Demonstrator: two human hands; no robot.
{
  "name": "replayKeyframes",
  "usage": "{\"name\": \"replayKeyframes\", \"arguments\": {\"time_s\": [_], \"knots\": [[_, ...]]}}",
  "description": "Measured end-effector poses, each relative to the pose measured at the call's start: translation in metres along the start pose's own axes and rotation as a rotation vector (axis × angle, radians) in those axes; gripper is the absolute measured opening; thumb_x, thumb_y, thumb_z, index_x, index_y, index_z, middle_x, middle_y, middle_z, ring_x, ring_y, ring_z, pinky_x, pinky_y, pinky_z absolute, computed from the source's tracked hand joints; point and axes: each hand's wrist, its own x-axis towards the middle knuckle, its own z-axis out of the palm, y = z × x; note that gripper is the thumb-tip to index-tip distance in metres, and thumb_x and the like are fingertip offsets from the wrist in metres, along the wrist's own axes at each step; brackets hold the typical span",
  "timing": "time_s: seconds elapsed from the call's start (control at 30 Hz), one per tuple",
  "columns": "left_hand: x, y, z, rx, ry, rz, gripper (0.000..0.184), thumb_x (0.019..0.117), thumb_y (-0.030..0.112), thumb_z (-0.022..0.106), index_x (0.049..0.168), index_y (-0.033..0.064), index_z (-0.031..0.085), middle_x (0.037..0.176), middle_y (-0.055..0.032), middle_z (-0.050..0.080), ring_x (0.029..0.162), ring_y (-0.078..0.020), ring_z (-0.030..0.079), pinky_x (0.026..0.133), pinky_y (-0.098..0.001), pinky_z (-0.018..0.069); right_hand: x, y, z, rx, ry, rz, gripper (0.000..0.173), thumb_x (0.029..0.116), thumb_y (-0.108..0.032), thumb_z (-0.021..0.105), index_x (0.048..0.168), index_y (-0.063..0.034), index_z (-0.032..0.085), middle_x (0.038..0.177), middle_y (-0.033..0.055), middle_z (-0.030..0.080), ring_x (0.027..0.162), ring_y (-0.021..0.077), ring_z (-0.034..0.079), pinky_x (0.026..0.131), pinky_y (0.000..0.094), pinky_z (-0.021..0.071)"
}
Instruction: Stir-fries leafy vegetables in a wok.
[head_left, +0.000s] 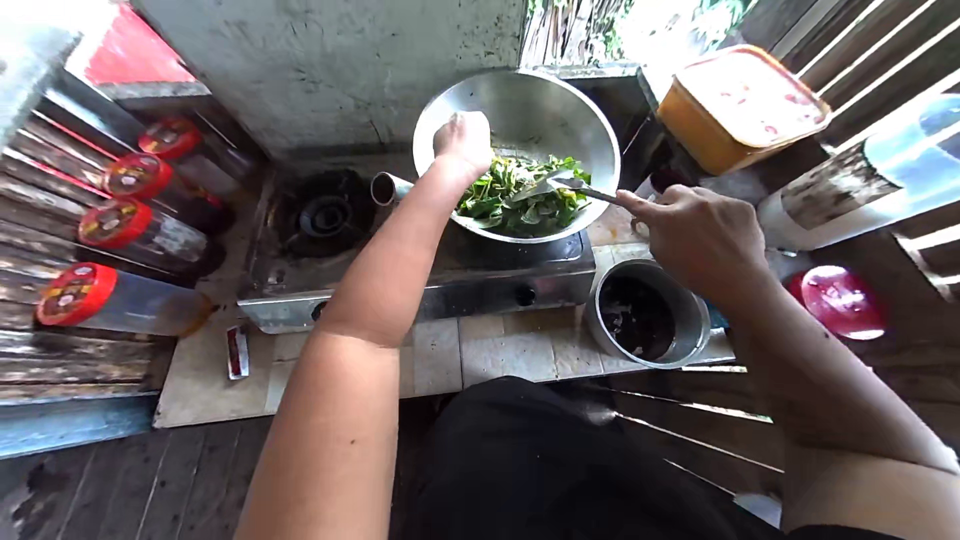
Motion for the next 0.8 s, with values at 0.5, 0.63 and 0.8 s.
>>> {"name": "replayKeyframes", "arguments": {"time_s": [0.5,0.63,0.8], "knots": [[-0.223,-0.146,-0.086,-0.008,0.672,0.185,0.045,0.1070,0.043,0.049,0.132,0.0078,0.064,0.122,-0.0224,0.065,0.101,-0.0374,0.065,0.084,-0.0560,0.0513,0.088,-0.016,-0.062,0.169,-0.189,0.195,0.029,0.1024,-0.017,0.060,0.125,-0.0259,0.076,0.122,0.0239,0.071,0.117,0.0523,0.062,0.093,0.0782,0.0419],[-0.282,-0.239,-0.045,-0.087,0.746,-0.014,0.048,0.1052,0.041,0.054,0.130,0.0024,0.065,0.118,-0.0254,0.067,0.101,-0.0371,0.066,0.085,-0.0529,0.0522,0.104,-0.065,-0.109,-0.003,-0.120,-0.008,0.027,0.1066,-0.018,0.053,0.121,-0.0118,0.075,0.118,0.0261,0.069,0.116,0.0507,0.061,0.094,0.0728,0.0429],[-0.331,-0.287,0.000,-0.159,0.721,-0.227,0.042,0.1034,0.031,0.058,0.118,-0.0075,0.069,0.109,-0.0293,0.069,0.093,-0.0370,0.068,0.080,-0.0482,0.0545,0.146,-0.183,-0.098,-0.248,-0.160,-0.319,0.016,0.0991,0.002,0.055,0.091,0.0090,0.066,0.097,0.0280,0.065,0.097,0.0480,0.065,0.077,0.0639,0.0475]]}}
